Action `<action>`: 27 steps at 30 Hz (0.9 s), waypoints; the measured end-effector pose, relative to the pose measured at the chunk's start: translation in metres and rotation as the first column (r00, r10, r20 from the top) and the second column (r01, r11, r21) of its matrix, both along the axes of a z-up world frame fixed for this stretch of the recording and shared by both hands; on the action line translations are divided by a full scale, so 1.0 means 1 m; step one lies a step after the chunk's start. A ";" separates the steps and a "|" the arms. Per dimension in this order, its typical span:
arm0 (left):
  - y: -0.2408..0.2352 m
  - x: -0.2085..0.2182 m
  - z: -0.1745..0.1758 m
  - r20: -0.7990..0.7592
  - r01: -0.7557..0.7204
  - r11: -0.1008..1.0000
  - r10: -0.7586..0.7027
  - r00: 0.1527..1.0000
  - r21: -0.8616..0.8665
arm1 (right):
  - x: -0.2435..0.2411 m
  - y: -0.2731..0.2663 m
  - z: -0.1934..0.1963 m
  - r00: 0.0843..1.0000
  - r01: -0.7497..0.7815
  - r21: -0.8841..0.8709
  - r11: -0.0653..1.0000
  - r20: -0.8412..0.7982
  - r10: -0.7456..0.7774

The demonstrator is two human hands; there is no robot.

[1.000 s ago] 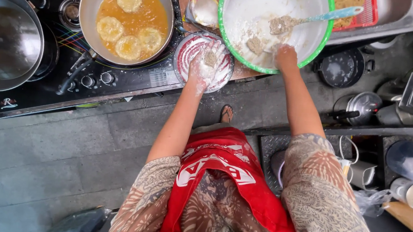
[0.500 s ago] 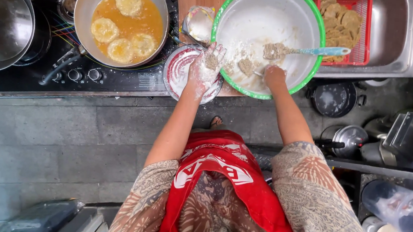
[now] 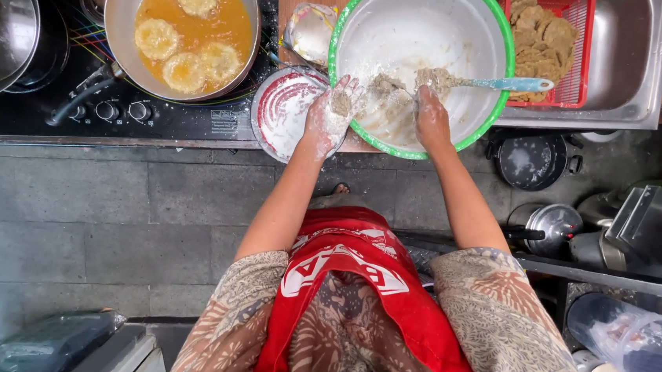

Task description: Coating dough pieces in flour and frying them in a pan of oil.

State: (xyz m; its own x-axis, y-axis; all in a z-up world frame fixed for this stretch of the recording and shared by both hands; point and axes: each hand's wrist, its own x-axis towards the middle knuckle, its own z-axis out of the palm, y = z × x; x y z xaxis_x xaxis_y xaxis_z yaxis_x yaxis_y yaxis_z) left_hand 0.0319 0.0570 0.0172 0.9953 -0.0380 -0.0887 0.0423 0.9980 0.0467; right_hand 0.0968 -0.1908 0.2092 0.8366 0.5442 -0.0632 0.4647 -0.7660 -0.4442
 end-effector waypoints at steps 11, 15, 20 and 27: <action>-0.001 0.008 -0.005 -0.032 -0.020 1.000 0.021 0.999 0.012 | 0.011 -0.007 -0.037 0.988 -0.074 -0.032 0.997 0.137 0.078; -0.004 0.002 0.015 -0.077 -0.025 1.000 0.025 0.997 0.011 | 0.014 -0.005 -0.033 0.981 -0.060 -0.028 0.998 0.185 0.064; -0.005 0.005 -0.009 -0.050 -0.035 0.999 0.034 0.998 -0.010 | 0.007 -0.002 -0.018 0.984 -0.033 -0.113 0.993 0.169 0.052; -0.003 0.005 -0.002 -0.037 -0.027 1.000 0.027 0.999 -0.001 | 0.007 0.006 -0.047 0.990 -0.080 -0.236 0.968 0.098 0.106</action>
State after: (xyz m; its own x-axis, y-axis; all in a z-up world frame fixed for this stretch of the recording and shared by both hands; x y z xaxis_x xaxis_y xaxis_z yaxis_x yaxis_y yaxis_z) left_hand 0.0365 0.0536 0.0154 0.9920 -0.0114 -0.1254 0.0170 0.9989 0.0441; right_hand 0.1038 -0.1847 0.1621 0.7917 0.6013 -0.1079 0.5744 -0.7929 -0.2034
